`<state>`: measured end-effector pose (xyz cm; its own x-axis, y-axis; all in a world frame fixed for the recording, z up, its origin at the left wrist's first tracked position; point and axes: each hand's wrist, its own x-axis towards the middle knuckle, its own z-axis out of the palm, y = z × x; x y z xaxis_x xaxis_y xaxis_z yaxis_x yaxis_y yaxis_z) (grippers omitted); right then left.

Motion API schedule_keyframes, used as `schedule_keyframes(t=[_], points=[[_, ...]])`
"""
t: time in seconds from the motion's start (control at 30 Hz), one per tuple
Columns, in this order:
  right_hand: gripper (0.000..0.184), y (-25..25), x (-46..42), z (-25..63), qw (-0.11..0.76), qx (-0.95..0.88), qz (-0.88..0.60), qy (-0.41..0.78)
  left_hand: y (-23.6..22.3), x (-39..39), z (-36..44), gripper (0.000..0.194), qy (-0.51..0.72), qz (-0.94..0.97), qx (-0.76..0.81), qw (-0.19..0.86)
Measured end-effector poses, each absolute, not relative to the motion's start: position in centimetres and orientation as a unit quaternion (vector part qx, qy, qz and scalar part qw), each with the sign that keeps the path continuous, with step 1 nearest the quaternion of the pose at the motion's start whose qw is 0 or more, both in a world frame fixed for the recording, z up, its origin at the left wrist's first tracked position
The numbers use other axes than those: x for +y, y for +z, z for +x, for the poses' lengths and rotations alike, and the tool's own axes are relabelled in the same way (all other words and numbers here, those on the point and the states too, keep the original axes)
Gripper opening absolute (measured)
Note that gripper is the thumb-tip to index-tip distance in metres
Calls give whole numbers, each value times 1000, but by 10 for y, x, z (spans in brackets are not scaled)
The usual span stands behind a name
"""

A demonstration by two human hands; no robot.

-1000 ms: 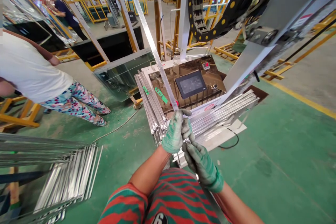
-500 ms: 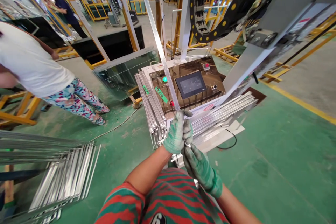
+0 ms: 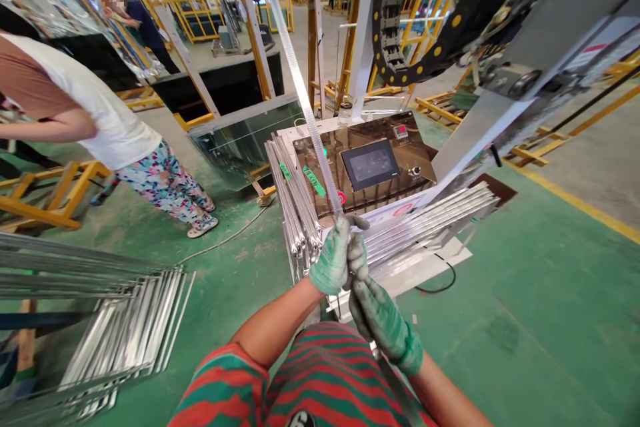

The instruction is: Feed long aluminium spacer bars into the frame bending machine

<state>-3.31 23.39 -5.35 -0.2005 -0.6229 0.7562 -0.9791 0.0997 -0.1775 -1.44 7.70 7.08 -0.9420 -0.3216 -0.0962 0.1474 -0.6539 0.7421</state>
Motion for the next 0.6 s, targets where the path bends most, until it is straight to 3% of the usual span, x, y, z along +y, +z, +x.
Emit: schedule_keyframes(t=[0.07, 0.17, 0.23, 0.4, 0.5, 0.6], points=[[64, -46, 234, -33, 232, -689, 553, 407, 65, 75, -16, 63, -887, 88, -427, 156], [27, -27, 230, -29, 19, -692, 460, 556, 65, 73, -16, 60, -858, 70, -484, 159], [33, -12, 227, -27, -126, -693, 380, 599, 71, 72, -16, 63, -841, 79, -512, 152], [53, 20, 228, -33, -374, -588, 109, 709, 89, 73, -19, 66, -823, 99, -537, 157], [39, 35, 234, -37, -521, -416, 93, 739, 100, 73, -25, 67, -833, 63, -514, 193], [24, 44, 239, -36, -563, -298, 130, 760, 108, 75, -33, 66, -838, 63, -499, 210]])
